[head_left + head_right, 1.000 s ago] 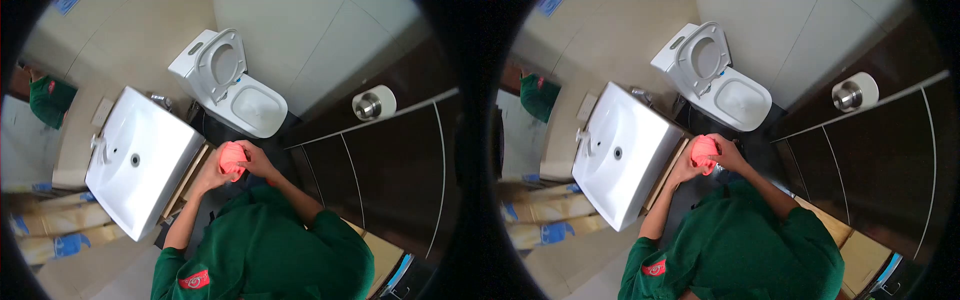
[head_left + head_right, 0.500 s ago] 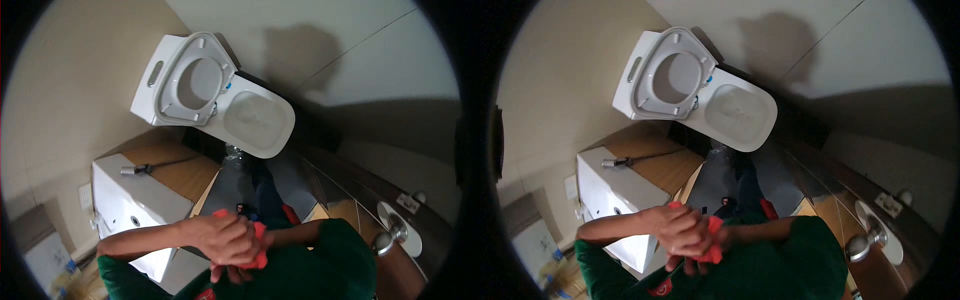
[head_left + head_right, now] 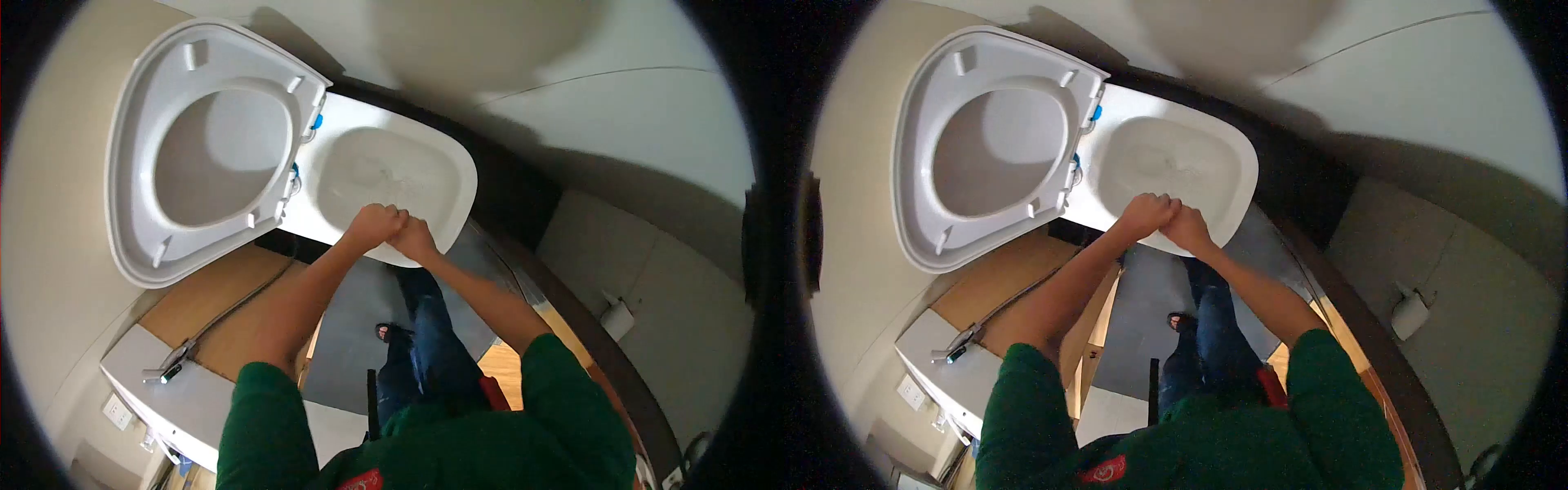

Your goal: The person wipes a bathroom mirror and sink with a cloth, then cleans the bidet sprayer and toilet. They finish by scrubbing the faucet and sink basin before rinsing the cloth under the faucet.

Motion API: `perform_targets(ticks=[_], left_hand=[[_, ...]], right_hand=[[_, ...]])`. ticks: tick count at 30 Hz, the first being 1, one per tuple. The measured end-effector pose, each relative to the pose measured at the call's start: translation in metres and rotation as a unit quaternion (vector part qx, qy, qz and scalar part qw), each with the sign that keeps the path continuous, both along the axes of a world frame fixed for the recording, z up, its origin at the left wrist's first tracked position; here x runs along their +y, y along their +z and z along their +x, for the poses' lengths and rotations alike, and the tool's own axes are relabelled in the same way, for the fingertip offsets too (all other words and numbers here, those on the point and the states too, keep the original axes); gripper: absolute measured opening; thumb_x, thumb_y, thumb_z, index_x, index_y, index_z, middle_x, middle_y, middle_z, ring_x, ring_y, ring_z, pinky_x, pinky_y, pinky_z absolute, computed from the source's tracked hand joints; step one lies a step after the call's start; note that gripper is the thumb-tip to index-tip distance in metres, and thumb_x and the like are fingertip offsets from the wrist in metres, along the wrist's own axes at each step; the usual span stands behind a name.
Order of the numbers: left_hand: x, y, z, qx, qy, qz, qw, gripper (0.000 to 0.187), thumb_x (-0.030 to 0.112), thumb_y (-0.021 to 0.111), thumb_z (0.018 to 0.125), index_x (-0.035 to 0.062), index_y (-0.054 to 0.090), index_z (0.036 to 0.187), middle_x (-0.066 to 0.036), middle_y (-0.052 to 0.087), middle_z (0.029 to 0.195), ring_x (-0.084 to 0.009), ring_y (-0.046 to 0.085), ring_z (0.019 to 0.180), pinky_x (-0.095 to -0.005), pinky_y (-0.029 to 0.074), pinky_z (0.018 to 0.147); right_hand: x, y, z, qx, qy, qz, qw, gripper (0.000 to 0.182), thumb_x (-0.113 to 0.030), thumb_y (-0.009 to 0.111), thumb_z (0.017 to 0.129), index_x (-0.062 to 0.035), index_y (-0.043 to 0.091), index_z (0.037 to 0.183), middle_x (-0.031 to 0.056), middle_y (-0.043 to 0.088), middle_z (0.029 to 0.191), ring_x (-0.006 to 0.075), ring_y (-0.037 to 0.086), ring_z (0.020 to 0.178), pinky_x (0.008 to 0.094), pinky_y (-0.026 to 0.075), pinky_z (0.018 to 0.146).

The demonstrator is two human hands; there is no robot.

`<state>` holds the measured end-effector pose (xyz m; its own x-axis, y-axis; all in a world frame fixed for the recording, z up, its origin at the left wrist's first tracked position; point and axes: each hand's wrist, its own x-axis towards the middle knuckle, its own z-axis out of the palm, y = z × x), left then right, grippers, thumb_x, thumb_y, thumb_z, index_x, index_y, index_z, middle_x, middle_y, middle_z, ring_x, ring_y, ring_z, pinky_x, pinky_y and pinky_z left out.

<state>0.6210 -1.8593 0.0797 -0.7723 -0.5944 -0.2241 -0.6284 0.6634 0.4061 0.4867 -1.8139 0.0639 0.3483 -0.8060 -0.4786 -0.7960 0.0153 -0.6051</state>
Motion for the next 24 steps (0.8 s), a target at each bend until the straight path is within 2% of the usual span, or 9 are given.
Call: perform_targets(ticks=[2,6,10,13,16,18,21,22,24], left_hand=[[0.000,-0.035,-0.007,-0.004,0.056,0.058,0.997,0.018,0.015,0.061,0.072,0.0080,0.055,0.087,-0.011,0.061,0.075,-0.0281,0.063,0.066,-0.0382,0.051,0.057],[0.004,-0.064,-0.017,-0.055,0.101,0.167,0.979,0.018,0.009,0.066,0.066,0.0065,0.060,0.082,-0.014,0.064,0.076,-0.0304,0.064,0.074,-0.0407,0.051,0.063],[0.014,-0.083,-0.020,-0.043,0.174,0.240,0.954,0.016,0.005,0.067,0.061,0.0032,0.063,0.076,-0.016,0.066,0.081,-0.0330,0.065,0.077,-0.0420,0.053,0.068],[0.016,-0.098,-0.018,0.000,0.186,0.290,0.939,0.015,0.004,0.065,0.059,0.0004,0.063,0.073,-0.019,0.065,0.079,-0.0345,0.064,0.075,-0.0428,0.053,0.066],[0.006,-0.082,-0.015,-0.051,0.145,0.361,0.920,0.010,0.004,0.065,0.058,-0.0004,0.062,0.066,-0.018,0.065,0.070,-0.0298,0.065,0.065,-0.0388,0.052,0.058],[-0.005,-0.056,-0.012,-0.105,0.199,0.492,0.841,0.013,0.006,0.067,0.058,0.0011,0.060,0.068,-0.012,0.061,0.062,-0.0238,0.063,0.062,-0.0351,0.051,0.057],[-0.005,-0.046,0.001,-0.115,0.231,0.624,0.737,0.015,0.009,0.070,0.060,0.0031,0.059,0.069,-0.005,0.057,0.059,-0.0165,0.059,0.060,-0.0298,0.049,0.055],[-0.003,-0.046,0.006,-0.104,0.235,0.658,0.708,0.016,0.010,0.071,0.062,0.0038,0.059,0.069,-0.003,0.056,0.059,-0.0143,0.058,0.060,-0.0281,0.048,0.055],[0.015,-0.036,0.017,0.092,0.339,0.643,0.681,0.016,0.012,0.072,0.066,0.0039,0.061,0.073,-0.004,0.059,0.064,-0.0140,0.057,0.059,-0.0282,0.047,0.055]], right_hand=[[0.000,-0.030,-0.005,0.022,-0.063,0.007,0.998,0.027,-0.027,0.067,0.073,-0.0055,0.062,0.087,0.0142,0.065,0.079,0.0345,0.063,0.074,0.0436,0.052,0.066],[-0.006,-0.041,-0.017,0.034,-0.056,-0.002,0.998,0.029,-0.030,0.067,0.073,-0.0047,0.061,0.085,0.0156,0.065,0.077,0.0329,0.065,0.073,0.0433,0.052,0.066],[-0.016,-0.038,-0.030,0.064,0.045,0.011,0.997,0.030,-0.028,0.065,0.073,-0.0026,0.057,0.087,0.0174,0.064,0.074,0.0329,0.065,0.071,0.0432,0.052,0.064],[-0.023,-0.038,-0.031,0.064,0.095,-0.022,0.993,0.029,-0.027,0.063,0.074,-0.0026,0.055,0.088,0.0173,0.064,0.072,0.0326,0.065,0.070,0.0427,0.051,0.062],[-0.028,-0.032,-0.032,0.057,0.137,-0.033,0.988,0.025,-0.025,0.061,0.074,-0.0040,0.055,0.087,0.0156,0.064,0.071,0.0327,0.064,0.068,0.0424,0.051,0.061],[-0.031,-0.028,-0.028,0.049,0.163,-0.048,0.984,0.023,-0.023,0.061,0.074,-0.0053,0.055,0.087,0.0138,0.064,0.068,0.0331,0.064,0.065,0.0424,0.051,0.060],[-0.034,-0.014,-0.021,0.043,0.190,-0.005,0.981,0.022,-0.017,0.063,0.073,-0.0066,0.054,0.091,0.0150,0.064,0.080,0.0318,0.063,0.076,0.0426,0.050,0.064],[-0.033,-0.011,-0.016,0.042,0.181,-0.051,0.981,0.024,-0.015,0.063,0.073,-0.0068,0.053,0.093,0.0159,0.062,0.086,0.0315,0.062,0.081,0.0426,0.050,0.067],[-0.029,-0.003,-0.005,0.037,0.160,-0.145,0.976,0.030,-0.012,0.065,0.072,-0.0074,0.052,0.098,0.0177,0.059,0.099,0.0308,0.060,0.092,0.0427,0.049,0.071]])
